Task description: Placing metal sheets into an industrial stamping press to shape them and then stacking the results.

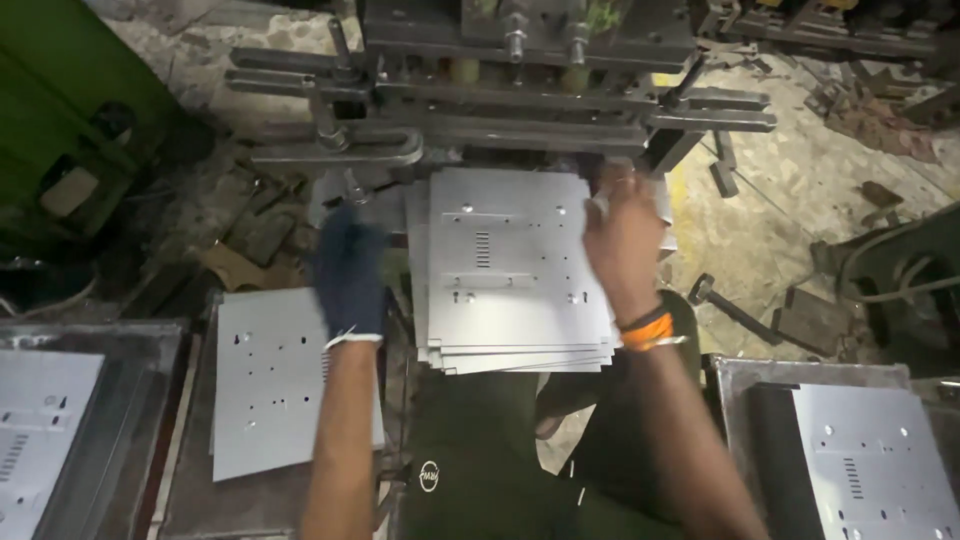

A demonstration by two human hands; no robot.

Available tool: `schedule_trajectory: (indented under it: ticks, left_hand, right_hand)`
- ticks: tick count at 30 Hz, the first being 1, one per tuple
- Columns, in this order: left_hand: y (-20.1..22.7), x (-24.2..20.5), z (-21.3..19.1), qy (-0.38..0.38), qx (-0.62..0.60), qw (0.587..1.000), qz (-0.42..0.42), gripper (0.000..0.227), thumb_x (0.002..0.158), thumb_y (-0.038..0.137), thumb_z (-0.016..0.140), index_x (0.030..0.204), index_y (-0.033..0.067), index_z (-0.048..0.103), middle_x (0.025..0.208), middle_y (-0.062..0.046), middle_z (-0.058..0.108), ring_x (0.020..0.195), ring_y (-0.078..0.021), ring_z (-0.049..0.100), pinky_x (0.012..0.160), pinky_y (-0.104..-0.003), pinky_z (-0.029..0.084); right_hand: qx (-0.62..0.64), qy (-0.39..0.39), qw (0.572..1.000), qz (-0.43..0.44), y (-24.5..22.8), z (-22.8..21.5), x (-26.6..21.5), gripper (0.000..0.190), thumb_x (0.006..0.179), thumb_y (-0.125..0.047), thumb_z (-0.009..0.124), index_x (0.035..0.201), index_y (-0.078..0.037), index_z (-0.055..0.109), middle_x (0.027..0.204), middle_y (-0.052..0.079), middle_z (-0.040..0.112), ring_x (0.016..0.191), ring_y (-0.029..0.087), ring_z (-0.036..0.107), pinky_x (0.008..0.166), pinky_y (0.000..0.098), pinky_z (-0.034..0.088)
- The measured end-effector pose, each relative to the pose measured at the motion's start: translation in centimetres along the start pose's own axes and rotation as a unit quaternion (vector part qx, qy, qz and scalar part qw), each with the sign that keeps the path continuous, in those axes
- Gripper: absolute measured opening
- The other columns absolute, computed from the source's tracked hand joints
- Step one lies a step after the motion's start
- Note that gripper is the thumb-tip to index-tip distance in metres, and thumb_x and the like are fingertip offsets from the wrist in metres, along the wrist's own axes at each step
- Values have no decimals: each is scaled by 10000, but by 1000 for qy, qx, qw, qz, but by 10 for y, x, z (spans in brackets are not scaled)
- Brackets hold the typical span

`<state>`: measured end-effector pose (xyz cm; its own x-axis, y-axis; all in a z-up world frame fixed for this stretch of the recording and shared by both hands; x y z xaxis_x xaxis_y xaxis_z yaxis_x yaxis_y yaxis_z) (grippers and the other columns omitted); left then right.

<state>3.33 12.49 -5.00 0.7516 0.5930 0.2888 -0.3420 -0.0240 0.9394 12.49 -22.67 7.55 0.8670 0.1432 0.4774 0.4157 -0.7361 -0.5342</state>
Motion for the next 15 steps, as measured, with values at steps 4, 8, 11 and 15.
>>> schedule_trajectory:
  ticks: [4,8,11,15]
  left_hand:
    - [15,-25,-128,140,332,933,-5,405,963,208,663,1311,1,660,1265,-156,711,1134,-278,672,973,-382,515]
    - [22,-77,-216,219,633,742,34,752,980,533,702,1418,-69,595,1344,-314,621,1173,-467,599,956,-532,462]
    - [4,-119,-259,198,612,692,-328,840,926,670,576,1380,-36,559,1317,-295,614,1138,-501,600,944,-613,441]
    - [-35,-121,-269,118,622,709,-310,862,1031,729,353,1362,-23,612,1299,-334,626,1155,-503,608,987,-587,449]
  right_hand:
    - [222,-170,959,-42,-109,81,-68,383,793,-75,737,1155,-41,617,943,80,734,847,196,725,720,326,575]
    - [444,-401,797,83,-157,241,-212,529,883,-130,630,1398,-39,554,1229,63,644,1003,231,654,876,357,586]
    - [334,-442,826,101,-167,289,-265,443,973,-235,674,1367,-34,651,1269,114,693,1137,239,664,967,391,517]
    - [334,-418,797,280,-151,294,-276,591,890,-241,733,1401,-27,527,1329,125,670,1215,254,634,1033,386,485]
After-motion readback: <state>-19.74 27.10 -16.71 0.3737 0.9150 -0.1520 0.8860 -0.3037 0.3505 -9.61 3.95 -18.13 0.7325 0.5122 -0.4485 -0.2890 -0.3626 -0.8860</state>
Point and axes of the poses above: each hand's wrist, its own x-axis towards the middle knuckle, its own z-axis out of the palm, y = z × x, the point moved 10 cm from there along x, towards the middle knuckle
